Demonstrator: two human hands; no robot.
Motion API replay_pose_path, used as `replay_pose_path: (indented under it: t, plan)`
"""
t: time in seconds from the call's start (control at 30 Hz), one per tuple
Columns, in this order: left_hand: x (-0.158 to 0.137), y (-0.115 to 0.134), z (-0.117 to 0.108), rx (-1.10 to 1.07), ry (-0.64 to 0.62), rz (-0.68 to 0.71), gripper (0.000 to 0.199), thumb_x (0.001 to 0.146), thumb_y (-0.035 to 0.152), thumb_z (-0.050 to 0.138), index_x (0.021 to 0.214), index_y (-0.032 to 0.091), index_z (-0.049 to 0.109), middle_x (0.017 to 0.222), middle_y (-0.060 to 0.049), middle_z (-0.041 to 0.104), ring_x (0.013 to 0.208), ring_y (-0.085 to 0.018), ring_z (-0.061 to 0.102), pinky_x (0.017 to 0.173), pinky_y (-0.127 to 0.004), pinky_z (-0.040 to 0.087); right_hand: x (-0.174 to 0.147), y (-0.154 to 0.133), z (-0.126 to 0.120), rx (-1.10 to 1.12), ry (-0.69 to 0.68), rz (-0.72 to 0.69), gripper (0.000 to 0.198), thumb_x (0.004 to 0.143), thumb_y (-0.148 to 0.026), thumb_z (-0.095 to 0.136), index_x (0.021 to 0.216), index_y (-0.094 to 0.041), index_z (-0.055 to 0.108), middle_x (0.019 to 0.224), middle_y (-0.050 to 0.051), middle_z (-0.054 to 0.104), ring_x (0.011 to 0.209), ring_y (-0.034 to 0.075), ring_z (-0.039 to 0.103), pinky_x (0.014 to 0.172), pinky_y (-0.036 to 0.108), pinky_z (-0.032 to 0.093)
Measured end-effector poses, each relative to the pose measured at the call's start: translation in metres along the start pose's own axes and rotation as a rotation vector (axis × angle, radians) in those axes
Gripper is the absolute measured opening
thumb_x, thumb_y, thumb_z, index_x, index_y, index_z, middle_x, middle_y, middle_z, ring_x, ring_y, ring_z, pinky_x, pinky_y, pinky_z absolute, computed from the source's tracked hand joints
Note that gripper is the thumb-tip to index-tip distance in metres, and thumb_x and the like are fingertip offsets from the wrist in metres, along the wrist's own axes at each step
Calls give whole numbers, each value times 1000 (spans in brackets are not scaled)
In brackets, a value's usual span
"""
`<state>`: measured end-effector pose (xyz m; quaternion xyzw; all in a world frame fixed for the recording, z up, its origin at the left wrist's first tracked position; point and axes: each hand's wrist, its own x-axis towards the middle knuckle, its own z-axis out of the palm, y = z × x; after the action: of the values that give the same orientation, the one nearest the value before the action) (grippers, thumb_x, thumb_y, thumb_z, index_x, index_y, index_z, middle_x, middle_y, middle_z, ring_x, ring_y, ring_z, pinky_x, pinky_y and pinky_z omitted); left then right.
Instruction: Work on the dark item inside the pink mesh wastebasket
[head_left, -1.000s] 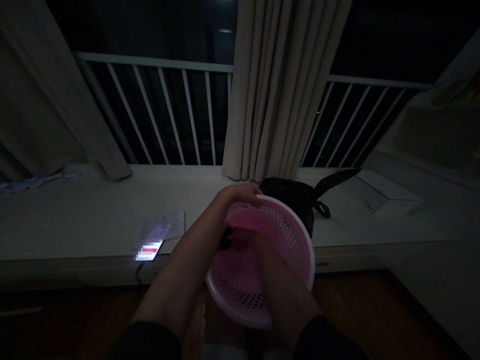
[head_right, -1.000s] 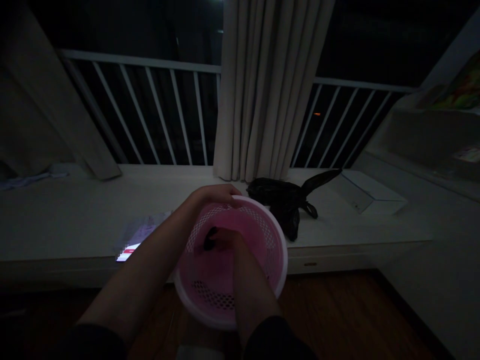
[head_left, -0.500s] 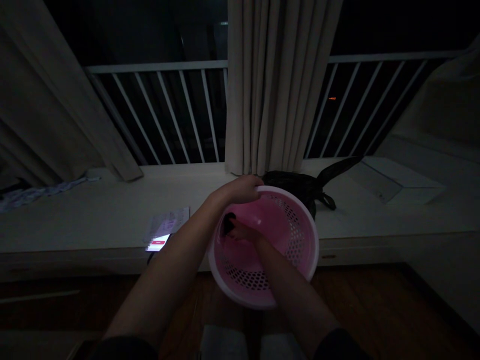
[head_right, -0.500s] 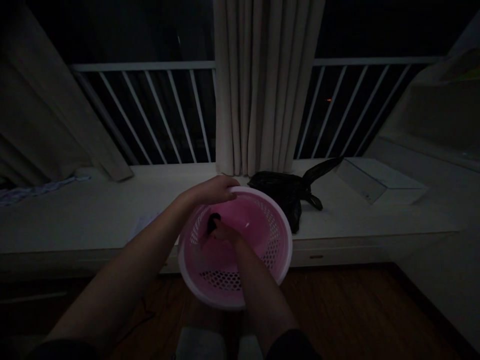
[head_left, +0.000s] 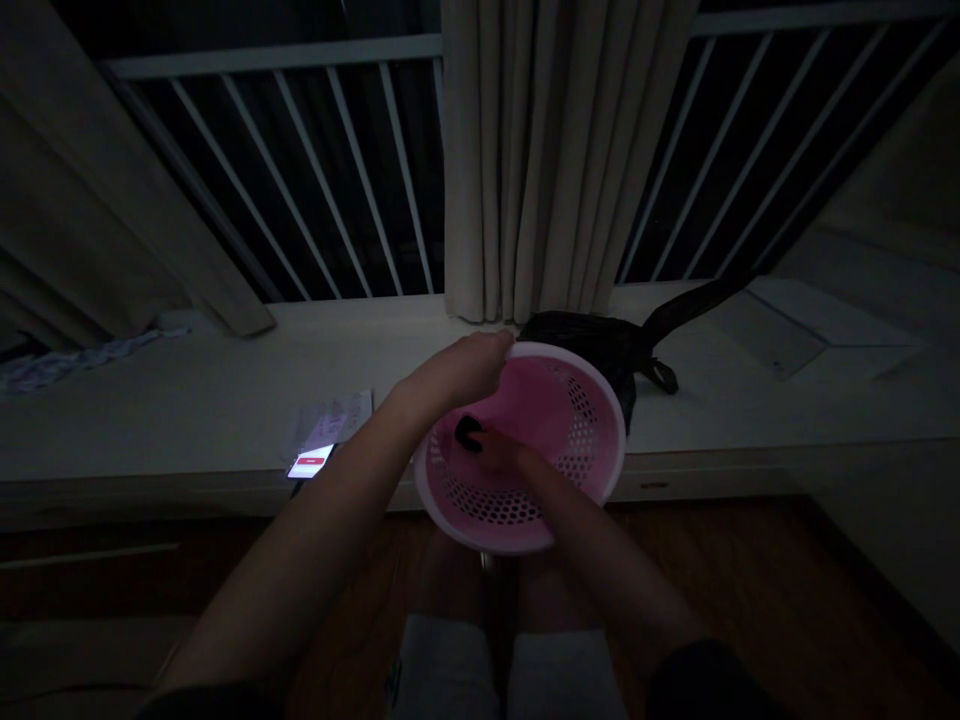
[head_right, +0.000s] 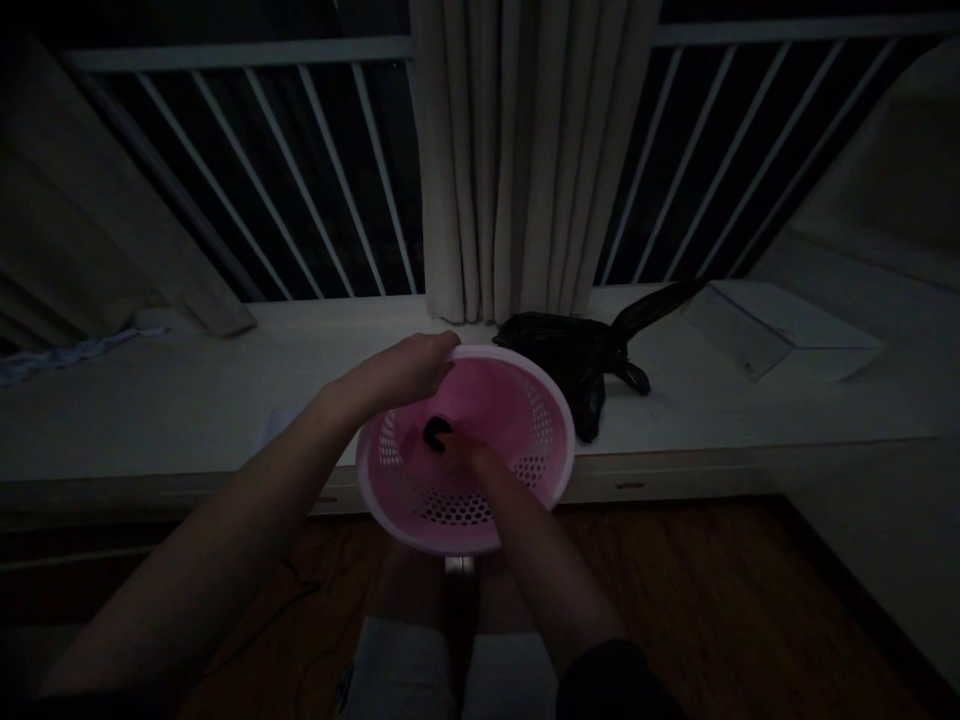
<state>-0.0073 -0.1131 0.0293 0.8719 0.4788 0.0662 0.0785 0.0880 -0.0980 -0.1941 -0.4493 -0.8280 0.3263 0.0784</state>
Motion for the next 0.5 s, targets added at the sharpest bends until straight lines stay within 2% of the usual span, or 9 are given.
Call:
replay_pose_path:
  t: [0.1, 0.27, 0.4, 0.5]
  plan:
    - [2, -4, 3, 12, 5, 10, 26, 91, 18, 45, 114, 15, 56, 105, -15, 66, 97, -26, 63, 76, -32, 43, -2, 4, -3, -91, -25, 55, 54, 77, -12, 56, 130, -16, 57, 130, 12, 59, 109, 24, 60, 94, 34, 45]
    - [6, 3, 3, 8, 0, 42, 27, 88, 13, 44, 113, 15, 55, 103, -15, 67, 94, -26, 63, 74, -33, 44, -5, 2, 0, -260, 63, 193, 38, 88, -18, 45, 120, -9, 63, 123, 21, 60, 109, 31, 58, 95, 42, 42]
    - [10, 12, 3, 4, -31, 81, 28, 86, 16, 48, 112, 16, 57, 101, -14, 68, 91, -26, 63, 73, -33, 44, -11, -6, 5, -364, 218, 163, 38, 91, -17, 37, 119, -7, 61, 128, 22, 55, 118, 31, 50, 102, 43, 34]
    - [14, 16, 4, -61, -34, 108, 30, 82, 19, 51, 111, 17, 61, 102, -11, 69, 91, -24, 63, 75, -32, 45, -13, -10, 8, -438, 335, 148, 39, 93, -18, 36, 122, -7, 58, 129, 21, 53, 115, 30, 49, 100, 43, 35]
